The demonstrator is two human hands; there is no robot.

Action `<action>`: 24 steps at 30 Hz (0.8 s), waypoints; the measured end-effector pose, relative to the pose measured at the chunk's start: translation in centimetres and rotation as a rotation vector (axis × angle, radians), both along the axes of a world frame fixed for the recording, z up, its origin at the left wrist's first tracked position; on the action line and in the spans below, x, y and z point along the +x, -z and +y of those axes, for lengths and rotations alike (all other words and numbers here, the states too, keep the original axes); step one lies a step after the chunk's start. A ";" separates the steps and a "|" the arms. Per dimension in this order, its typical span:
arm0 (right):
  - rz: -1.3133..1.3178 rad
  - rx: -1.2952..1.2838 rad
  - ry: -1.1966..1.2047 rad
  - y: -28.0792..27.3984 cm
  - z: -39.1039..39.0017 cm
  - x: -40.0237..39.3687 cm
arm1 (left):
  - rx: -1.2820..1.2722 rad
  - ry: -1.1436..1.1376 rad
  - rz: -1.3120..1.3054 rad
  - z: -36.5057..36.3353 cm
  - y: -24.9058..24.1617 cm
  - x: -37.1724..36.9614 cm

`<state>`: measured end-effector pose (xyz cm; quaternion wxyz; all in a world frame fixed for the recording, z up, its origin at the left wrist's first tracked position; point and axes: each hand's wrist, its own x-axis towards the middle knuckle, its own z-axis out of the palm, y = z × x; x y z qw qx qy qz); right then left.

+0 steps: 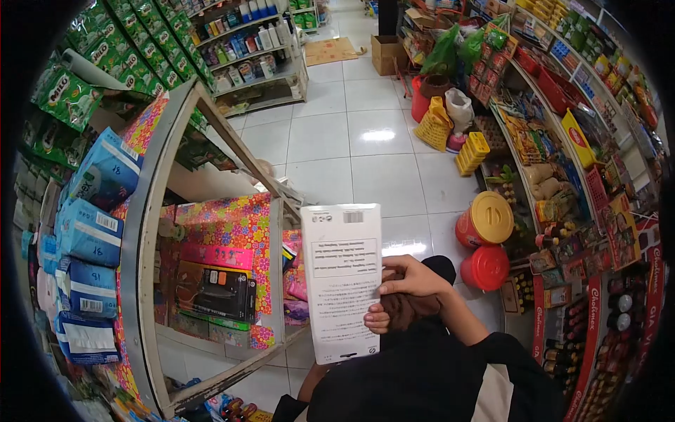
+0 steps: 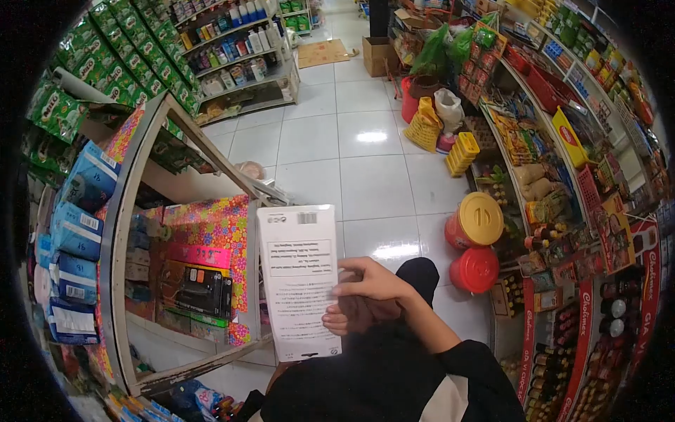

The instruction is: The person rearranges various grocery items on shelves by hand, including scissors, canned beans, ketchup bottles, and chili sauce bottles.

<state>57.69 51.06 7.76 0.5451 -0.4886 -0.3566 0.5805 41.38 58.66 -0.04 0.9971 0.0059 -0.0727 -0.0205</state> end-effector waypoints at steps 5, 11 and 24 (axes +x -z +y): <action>-0.014 -0.007 0.013 0.0 0.1 0.1 | 0.060 -0.022 0.042 0.3 -0.5 -0.2; -0.133 0.056 -0.013 1.3 -1.1 -0.1 | 0.166 -0.043 0.107 0.5 -0.8 -0.2; -0.259 0.058 0.237 -1.0 -3.9 2.0 | 1.347 -0.462 0.480 8.6 -6.4 2.7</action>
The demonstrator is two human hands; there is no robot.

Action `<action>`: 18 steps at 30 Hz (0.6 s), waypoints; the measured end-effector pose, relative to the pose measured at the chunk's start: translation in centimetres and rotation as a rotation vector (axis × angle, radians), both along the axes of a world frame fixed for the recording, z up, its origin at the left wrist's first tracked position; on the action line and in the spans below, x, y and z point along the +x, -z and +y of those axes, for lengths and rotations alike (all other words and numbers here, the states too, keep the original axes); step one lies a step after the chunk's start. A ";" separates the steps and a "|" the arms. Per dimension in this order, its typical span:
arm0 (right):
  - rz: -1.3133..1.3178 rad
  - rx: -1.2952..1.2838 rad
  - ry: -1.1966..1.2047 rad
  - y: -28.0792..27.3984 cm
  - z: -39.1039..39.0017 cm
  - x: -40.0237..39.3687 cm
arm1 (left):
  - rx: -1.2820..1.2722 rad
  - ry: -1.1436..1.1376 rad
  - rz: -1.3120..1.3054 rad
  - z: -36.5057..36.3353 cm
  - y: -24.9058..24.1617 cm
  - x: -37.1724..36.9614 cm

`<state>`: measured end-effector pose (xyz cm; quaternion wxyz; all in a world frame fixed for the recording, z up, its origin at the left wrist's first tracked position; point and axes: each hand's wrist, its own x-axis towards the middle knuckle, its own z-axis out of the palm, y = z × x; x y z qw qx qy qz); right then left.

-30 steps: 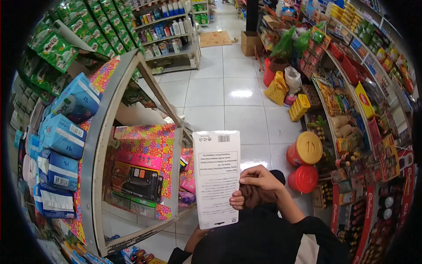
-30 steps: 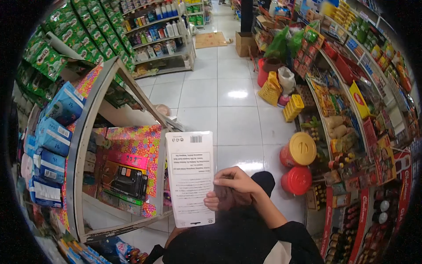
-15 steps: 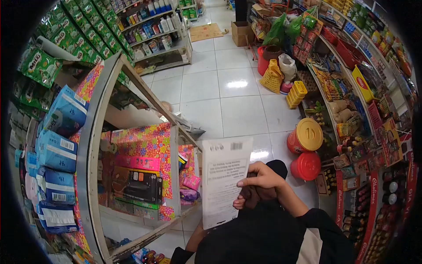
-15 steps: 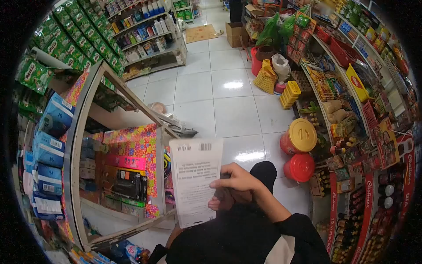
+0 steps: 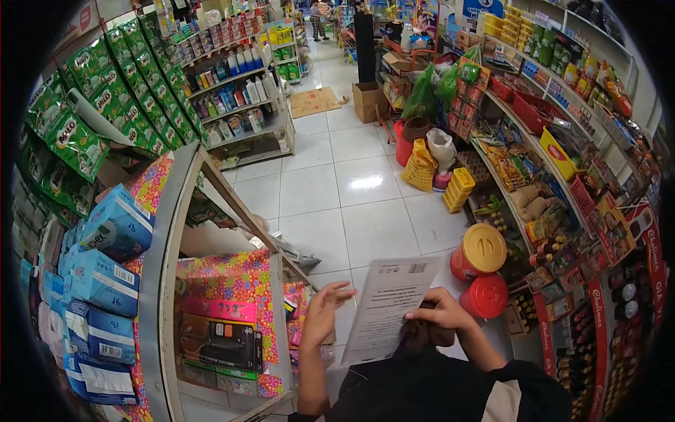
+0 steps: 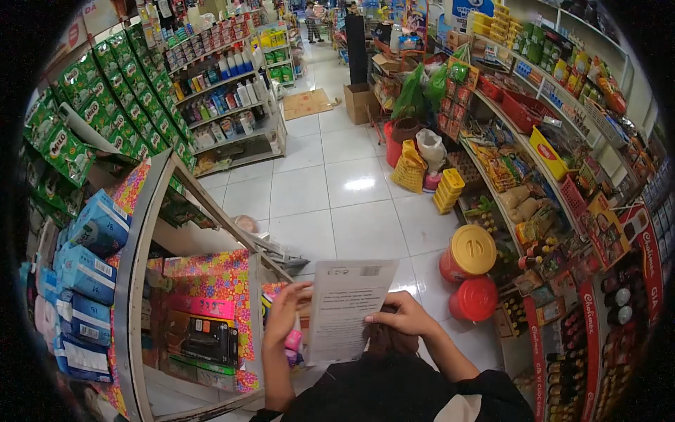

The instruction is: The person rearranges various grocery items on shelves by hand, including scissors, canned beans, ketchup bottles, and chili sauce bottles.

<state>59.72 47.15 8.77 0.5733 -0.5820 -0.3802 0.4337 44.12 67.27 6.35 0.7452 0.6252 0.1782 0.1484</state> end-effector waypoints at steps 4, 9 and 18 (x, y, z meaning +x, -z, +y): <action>-0.051 0.020 0.018 0.5 1.1 -0.5 | 0.183 0.118 -0.029 -1.7 -1.5 -0.7; 0.091 -0.037 -0.023 0.6 2.1 -0.2 | 0.125 -0.174 -0.005 -3.7 -0.9 0.6; 0.520 0.023 -0.092 1.8 3.6 -0.4 | -0.122 -0.162 -0.178 -2.8 0.5 -0.1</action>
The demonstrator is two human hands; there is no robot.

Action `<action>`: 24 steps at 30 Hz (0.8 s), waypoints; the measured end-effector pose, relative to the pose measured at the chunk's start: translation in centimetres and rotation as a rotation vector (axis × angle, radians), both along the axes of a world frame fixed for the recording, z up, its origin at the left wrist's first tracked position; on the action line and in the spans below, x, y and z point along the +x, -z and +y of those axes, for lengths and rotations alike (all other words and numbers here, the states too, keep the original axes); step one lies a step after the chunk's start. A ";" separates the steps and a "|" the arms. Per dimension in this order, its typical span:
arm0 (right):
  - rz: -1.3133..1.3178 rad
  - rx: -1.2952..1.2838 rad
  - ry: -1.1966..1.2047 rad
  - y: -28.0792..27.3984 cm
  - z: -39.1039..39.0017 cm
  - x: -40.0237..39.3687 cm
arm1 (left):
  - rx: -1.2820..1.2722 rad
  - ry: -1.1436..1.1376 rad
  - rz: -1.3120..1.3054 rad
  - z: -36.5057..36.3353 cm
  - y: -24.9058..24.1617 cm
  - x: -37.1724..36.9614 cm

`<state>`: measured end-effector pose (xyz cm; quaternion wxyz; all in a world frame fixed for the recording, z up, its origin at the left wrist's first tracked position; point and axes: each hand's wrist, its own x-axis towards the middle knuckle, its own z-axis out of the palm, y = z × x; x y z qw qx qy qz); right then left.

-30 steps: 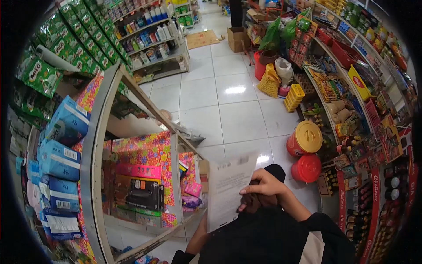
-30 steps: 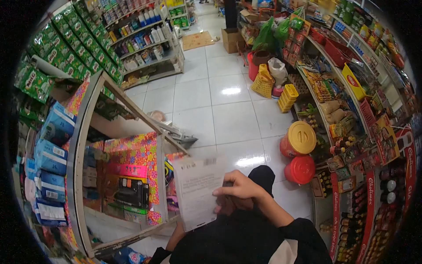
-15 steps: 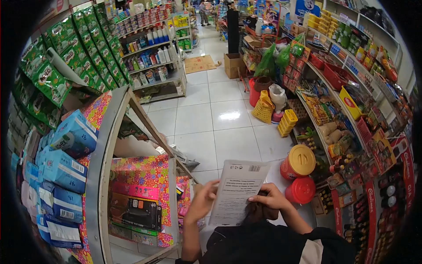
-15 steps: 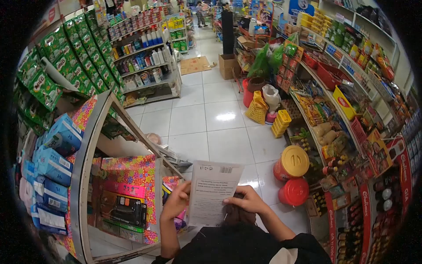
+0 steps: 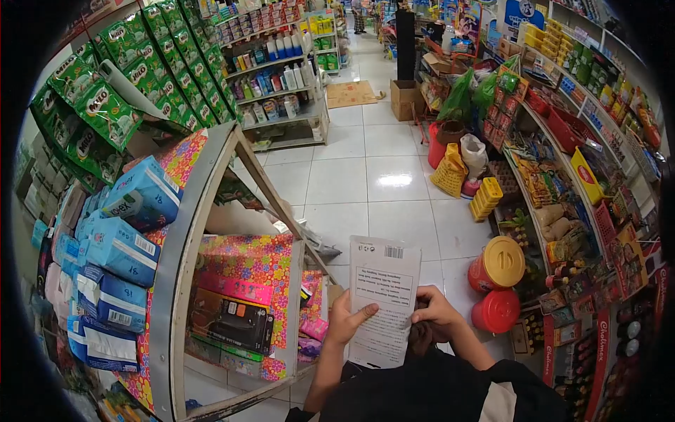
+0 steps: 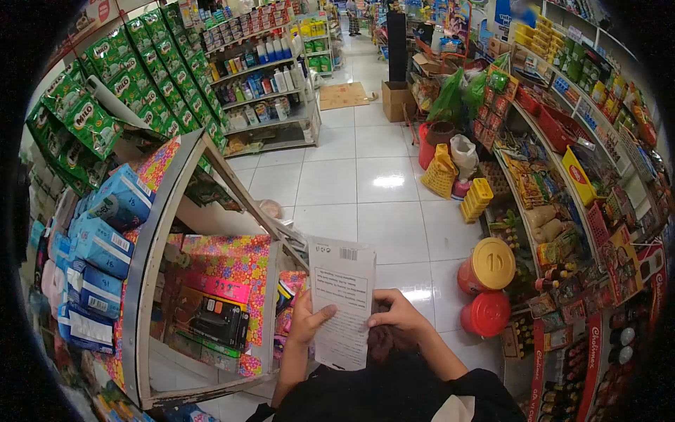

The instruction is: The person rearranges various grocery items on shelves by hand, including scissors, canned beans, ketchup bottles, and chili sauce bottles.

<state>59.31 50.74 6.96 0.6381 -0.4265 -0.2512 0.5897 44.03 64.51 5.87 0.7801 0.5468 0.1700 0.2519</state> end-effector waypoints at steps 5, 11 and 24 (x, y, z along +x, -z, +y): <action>0.026 0.002 -0.010 1.7 0.0 1.0 | -0.067 0.011 -0.059 -0.2 1.2 1.1; -0.039 -0.032 0.049 2.8 0.2 3.3 | -0.047 -0.087 0.007 -0.3 1.2 2.6; 0.023 -0.027 0.109 3.3 0.5 9.2 | -0.207 0.029 -0.011 0.1 2.1 9.7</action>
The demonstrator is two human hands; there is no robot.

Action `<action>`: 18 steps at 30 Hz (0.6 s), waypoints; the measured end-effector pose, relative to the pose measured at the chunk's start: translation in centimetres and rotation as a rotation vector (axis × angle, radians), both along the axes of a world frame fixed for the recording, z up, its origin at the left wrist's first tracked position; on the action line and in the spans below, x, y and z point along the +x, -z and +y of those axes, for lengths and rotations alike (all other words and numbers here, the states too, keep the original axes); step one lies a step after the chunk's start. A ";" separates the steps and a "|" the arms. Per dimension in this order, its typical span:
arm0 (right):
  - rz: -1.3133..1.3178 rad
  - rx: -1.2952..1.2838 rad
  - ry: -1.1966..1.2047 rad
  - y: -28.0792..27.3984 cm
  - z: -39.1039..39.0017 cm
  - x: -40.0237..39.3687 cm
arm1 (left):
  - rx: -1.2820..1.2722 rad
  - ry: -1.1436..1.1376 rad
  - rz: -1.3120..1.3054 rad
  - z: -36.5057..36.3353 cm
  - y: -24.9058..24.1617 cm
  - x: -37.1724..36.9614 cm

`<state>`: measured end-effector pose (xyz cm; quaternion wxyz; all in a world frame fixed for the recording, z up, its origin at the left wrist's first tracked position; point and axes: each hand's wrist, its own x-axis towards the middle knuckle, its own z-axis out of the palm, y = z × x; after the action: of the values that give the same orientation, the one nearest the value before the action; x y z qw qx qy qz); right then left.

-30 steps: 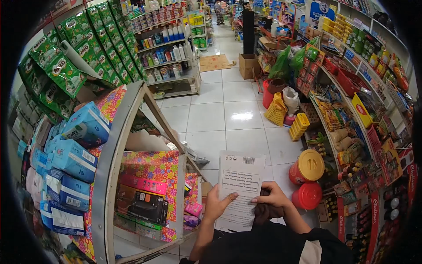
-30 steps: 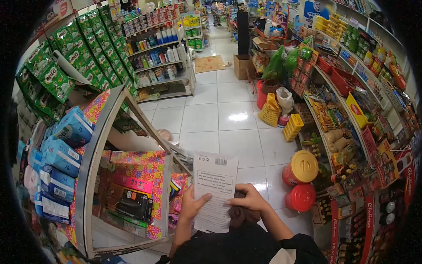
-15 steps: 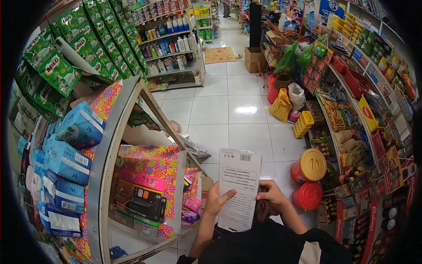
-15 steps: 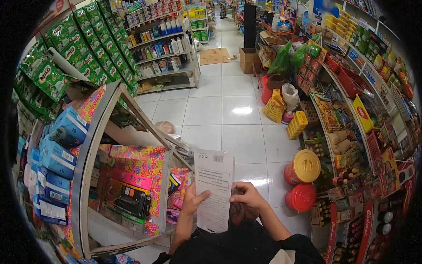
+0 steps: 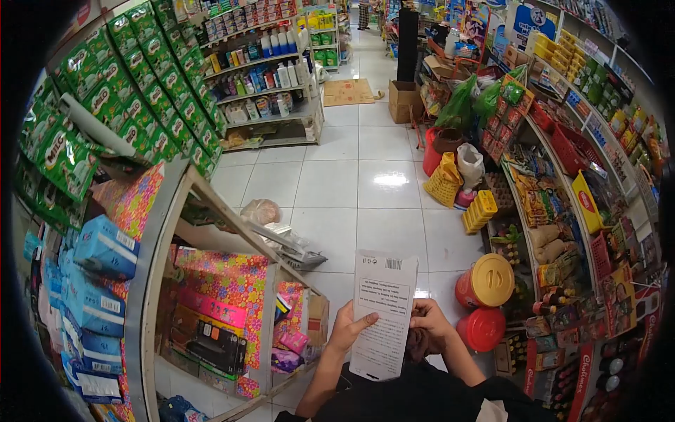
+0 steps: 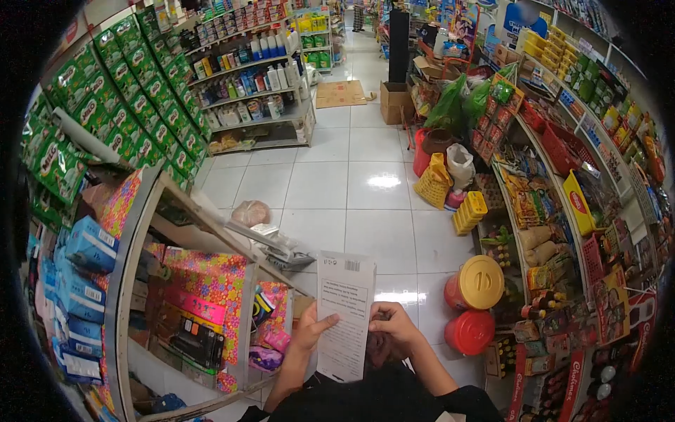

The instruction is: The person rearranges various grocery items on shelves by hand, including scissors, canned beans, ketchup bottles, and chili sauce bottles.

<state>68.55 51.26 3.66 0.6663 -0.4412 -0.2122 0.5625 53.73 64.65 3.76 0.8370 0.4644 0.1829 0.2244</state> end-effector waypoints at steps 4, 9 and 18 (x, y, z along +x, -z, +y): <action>-0.090 -0.076 0.138 -1.5 -1.7 3.1 | 0.128 -0.053 0.119 -0.2 -0.6 3.6; -0.355 -0.095 0.196 -1.2 -2.7 7.1 | 0.326 -0.134 0.232 -1.4 0.3 7.4; -0.969 -0.119 0.540 0.0 -2.2 9.2 | 0.370 -0.350 0.287 -4.0 -0.3 11.3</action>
<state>77.72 49.11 3.67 0.5868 -0.7250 -0.3414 0.1155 65.08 60.65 4.08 0.6521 0.5975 0.3329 0.3270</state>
